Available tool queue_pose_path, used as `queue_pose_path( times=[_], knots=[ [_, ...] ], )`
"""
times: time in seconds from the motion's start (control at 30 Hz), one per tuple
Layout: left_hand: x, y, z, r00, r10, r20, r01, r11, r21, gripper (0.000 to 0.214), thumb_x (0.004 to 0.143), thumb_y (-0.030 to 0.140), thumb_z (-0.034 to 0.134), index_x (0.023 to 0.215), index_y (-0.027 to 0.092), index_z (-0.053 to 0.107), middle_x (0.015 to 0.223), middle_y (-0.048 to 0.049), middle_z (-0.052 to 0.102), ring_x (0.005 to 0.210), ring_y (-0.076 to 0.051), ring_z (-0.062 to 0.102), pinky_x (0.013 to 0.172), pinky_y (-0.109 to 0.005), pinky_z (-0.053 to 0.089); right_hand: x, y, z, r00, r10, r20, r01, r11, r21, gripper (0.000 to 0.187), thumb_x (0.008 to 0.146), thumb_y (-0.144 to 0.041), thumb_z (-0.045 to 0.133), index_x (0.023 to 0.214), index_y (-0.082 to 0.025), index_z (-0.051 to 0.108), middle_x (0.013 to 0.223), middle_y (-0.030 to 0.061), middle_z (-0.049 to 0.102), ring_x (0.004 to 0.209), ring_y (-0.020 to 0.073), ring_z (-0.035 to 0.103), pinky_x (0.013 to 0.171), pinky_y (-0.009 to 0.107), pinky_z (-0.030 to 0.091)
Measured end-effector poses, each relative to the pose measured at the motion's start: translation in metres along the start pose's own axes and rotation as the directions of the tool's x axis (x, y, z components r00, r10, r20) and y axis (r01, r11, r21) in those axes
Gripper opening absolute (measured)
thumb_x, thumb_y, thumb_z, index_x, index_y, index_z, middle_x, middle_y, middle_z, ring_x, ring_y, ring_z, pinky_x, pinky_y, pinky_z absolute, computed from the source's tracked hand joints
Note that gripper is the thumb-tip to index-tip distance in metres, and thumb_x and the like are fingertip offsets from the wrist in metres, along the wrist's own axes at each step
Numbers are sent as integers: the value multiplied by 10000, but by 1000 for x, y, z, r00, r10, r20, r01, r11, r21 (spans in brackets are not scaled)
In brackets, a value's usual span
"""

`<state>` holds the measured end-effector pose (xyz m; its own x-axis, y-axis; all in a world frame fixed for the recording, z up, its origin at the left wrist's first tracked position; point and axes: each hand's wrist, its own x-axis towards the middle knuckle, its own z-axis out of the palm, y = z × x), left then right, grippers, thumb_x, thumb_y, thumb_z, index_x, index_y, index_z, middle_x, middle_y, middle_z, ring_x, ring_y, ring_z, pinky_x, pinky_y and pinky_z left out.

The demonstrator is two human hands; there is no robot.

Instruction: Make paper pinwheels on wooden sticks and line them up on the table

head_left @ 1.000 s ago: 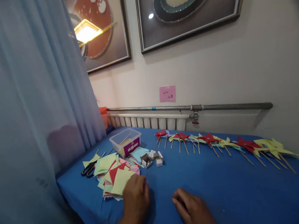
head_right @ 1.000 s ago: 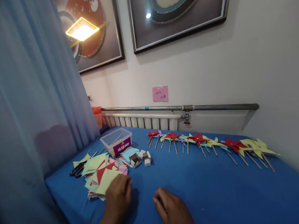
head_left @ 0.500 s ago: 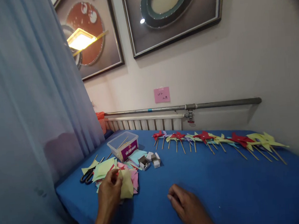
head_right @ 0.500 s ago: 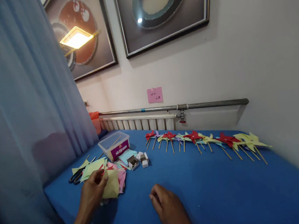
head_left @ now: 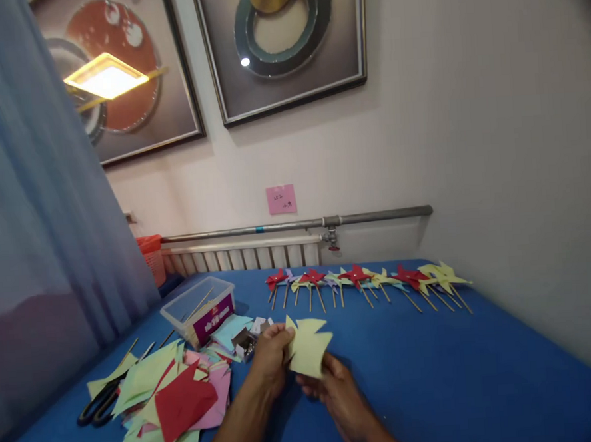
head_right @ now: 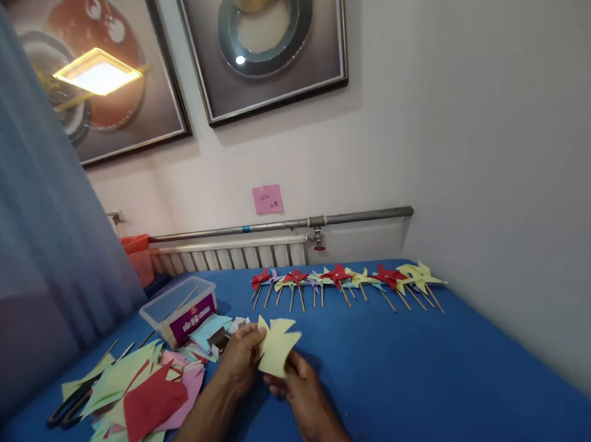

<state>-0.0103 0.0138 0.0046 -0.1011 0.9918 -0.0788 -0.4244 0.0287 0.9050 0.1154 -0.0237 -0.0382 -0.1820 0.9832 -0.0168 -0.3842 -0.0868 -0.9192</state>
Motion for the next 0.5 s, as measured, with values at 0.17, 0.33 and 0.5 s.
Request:
queue_pose_path(
  times=[0.17, 0.33, 0.5],
  knots=[
    [-1, -24, -12, 994, 6, -108, 4, 996, 88, 419, 499, 387, 909, 711, 145, 641, 575, -6, 655, 489, -117, 556, 510, -235, 404, -2, -6, -1, 998, 30, 59, -34, 997, 69, 475, 745, -501, 782, 1136, -238, 722, 1048, 75, 787, 908, 234, 691, 788, 336, 513],
    [0, -18, -10, 988, 50, -145, -34, 994, 107, 398, 516, 413, 889, 686, 155, 638, 553, 14, 633, 462, -103, 518, 492, -226, 393, 3, -5, -4, 999, 36, -29, -29, 981, 194, 620, 788, -726, 690, 1134, -214, 733, 1125, 126, 776, 1026, 298, 700, 846, 405, 529],
    [-1, -6, -11, 964, 192, -185, -146, 960, 239, 346, 583, 429, 832, 720, 152, 677, 584, 28, 627, 494, -95, 493, 506, -210, 372, 7, -4, -14, 960, -138, -245, 108, 985, -131, 527, 767, -684, 706, 1033, -230, 739, 1026, 103, 782, 944, 302, 706, 813, 394, 537]
  ],
)
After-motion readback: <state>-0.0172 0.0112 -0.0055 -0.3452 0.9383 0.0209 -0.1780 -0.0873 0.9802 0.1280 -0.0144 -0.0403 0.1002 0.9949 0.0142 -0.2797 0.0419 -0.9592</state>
